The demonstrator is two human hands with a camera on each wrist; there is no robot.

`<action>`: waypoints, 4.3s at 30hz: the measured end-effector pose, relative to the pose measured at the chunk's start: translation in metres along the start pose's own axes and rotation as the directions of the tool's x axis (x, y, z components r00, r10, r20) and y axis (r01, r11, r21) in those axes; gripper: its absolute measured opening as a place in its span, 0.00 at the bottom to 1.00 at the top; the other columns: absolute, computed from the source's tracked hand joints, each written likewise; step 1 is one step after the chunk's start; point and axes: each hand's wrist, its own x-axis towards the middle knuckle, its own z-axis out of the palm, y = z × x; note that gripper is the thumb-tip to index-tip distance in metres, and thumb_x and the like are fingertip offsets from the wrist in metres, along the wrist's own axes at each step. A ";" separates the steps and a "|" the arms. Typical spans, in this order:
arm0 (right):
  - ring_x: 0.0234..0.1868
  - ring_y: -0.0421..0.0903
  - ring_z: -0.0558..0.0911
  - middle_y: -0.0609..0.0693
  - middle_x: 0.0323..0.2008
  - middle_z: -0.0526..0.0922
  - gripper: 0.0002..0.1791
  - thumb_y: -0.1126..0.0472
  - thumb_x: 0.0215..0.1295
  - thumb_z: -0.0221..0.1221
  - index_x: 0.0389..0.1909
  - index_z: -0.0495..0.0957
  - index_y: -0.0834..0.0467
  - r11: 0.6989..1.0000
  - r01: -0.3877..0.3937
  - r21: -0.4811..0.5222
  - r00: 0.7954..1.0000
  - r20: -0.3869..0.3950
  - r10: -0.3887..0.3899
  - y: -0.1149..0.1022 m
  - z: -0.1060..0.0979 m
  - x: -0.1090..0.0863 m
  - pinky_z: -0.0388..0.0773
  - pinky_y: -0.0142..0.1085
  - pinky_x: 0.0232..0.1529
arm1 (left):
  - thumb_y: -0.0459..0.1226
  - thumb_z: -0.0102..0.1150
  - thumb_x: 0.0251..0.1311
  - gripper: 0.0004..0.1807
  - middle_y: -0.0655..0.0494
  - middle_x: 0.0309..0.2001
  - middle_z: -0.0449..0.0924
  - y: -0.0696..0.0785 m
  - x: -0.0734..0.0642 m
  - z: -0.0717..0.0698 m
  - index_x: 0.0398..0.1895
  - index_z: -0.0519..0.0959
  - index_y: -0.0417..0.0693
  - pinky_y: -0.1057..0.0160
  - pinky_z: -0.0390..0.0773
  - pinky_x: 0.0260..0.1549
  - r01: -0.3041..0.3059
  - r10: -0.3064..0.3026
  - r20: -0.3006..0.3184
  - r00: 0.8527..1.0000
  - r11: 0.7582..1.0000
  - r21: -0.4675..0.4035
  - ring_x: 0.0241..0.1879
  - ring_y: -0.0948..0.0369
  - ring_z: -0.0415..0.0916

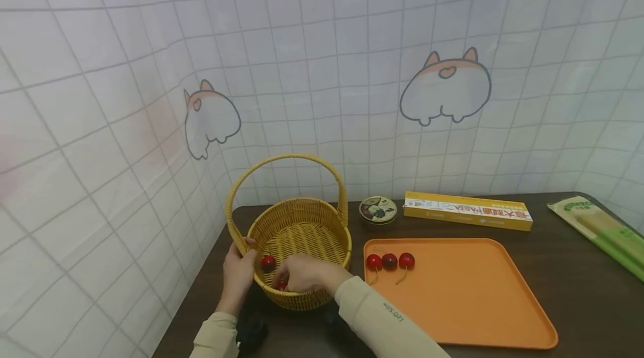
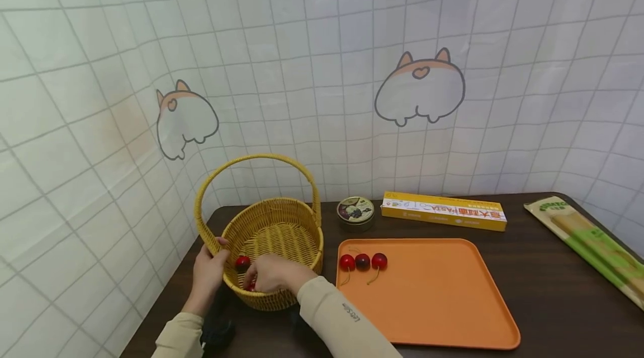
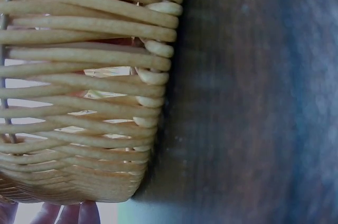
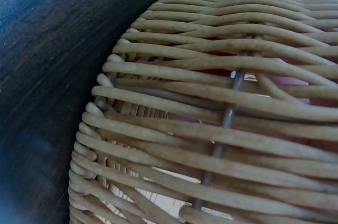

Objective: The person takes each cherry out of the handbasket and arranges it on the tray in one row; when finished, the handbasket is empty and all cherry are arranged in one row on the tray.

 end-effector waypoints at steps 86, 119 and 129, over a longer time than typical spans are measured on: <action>0.36 0.39 0.80 0.45 0.36 0.84 0.17 0.68 0.54 0.64 0.47 0.80 0.58 0.990 -0.123 0.068 0.810 -0.569 0.140 0.194 -0.075 -0.213 0.75 0.32 0.36 | 0.34 0.47 0.64 0.14 0.40 0.47 0.76 0.002 0.000 0.000 0.52 0.72 0.43 0.62 0.72 0.32 0.022 -0.022 0.004 1.000 1.000 0.016 0.39 0.51 0.72; 0.35 0.39 0.79 0.46 0.37 0.83 0.18 0.65 0.54 0.68 0.47 0.79 0.59 0.993 -0.082 0.080 0.903 -0.415 0.108 0.201 -0.062 -0.206 0.76 0.32 0.35 | 0.35 0.45 0.67 0.15 0.40 0.51 0.74 0.003 -0.002 -0.002 0.54 0.71 0.43 0.62 0.72 0.34 0.039 -0.039 0.027 0.999 0.999 -0.003 0.42 0.51 0.72; 0.40 0.43 0.80 0.50 0.45 0.82 0.23 0.63 0.55 0.69 0.53 0.77 0.60 0.991 -0.079 0.106 0.902 -0.415 0.117 0.201 -0.060 -0.205 0.77 0.33 0.40 | 0.35 0.45 0.64 0.15 0.40 0.49 0.75 0.001 -0.001 -0.001 0.53 0.71 0.43 0.62 0.72 0.31 0.029 -0.029 0.023 0.999 1.000 0.001 0.38 0.51 0.72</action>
